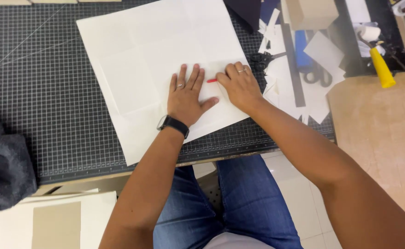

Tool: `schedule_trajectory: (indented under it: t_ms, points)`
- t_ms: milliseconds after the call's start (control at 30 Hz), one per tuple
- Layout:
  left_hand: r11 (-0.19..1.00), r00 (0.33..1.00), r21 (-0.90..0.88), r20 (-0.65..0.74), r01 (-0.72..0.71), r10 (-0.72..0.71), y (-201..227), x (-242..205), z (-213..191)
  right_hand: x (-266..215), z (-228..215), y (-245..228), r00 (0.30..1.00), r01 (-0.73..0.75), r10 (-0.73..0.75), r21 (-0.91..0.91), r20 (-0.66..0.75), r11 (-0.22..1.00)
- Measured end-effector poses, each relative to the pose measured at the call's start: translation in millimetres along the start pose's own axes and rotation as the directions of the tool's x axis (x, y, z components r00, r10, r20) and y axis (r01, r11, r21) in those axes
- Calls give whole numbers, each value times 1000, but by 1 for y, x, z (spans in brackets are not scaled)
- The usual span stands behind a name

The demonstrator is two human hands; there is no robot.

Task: The person applies adhesive to cardboard pieces using a roller and then presses the glued pieces onto a white backing sheet using a red squeegee tool.

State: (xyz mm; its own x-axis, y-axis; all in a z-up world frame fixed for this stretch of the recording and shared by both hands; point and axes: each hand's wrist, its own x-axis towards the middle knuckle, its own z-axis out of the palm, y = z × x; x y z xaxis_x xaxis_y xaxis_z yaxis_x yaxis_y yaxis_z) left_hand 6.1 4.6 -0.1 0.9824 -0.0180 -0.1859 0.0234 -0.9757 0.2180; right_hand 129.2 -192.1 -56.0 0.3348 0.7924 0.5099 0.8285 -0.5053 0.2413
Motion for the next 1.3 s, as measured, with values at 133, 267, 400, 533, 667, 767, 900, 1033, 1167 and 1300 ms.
schedule_trajectory:
  t_ms: [133, 267, 400, 533, 667, 767, 900, 1033, 1167, 1300]
  points:
    - [1000, 1000, 12, 1, -2, 2, -5, 0, -1, 1, 5, 4, 1000, -1, 1, 21, 14, 1000]
    - [1000, 1000, 4, -20, -2, 2, -6, 2, 2, -1, 5, 6, 999, 34, -34, 25, -2, 999]
    - [1000, 999, 4, -30, -13, 14, -4, -1, 1, 1, 10, 1, 999, -23, 22, 14, 48, 1000]
    - [1000, 1000, -9, -12, -12, 12, -4, -3, -1, -12, -2, -5, 999, -5, 2, 68, 43, 998]
    - [1000, 1000, -3, -14, -22, 22, -5, -3, 2, -3, 12, -1, 998, -6, 4, 28, 70, 1000]
    - [1000, 999, 1, -23, -21, 21, -6, 0, 4, 8, 15, 2, 992, -46, 42, 30, 120, 999]
    - [999, 999, -27, -41, -27, 26, -6, -3, 5, -15, 0, -9, 992, -14, 4, 81, 128, 997]
    - [999, 996, -26, -77, -38, 36, -7, -3, 2, -9, -5, 1, 988, 5, -18, 81, 153, 997]
    - [998, 995, -39, -93, -46, 42, -13, 8, 2, 33, -15, 22, 955, -182, 130, 181, 268, 967]
    - [1000, 978, -15, -206, 8, -11, -32, 72, 18, 64, 4, 45, 907, -316, 249, 158, 339, 935]
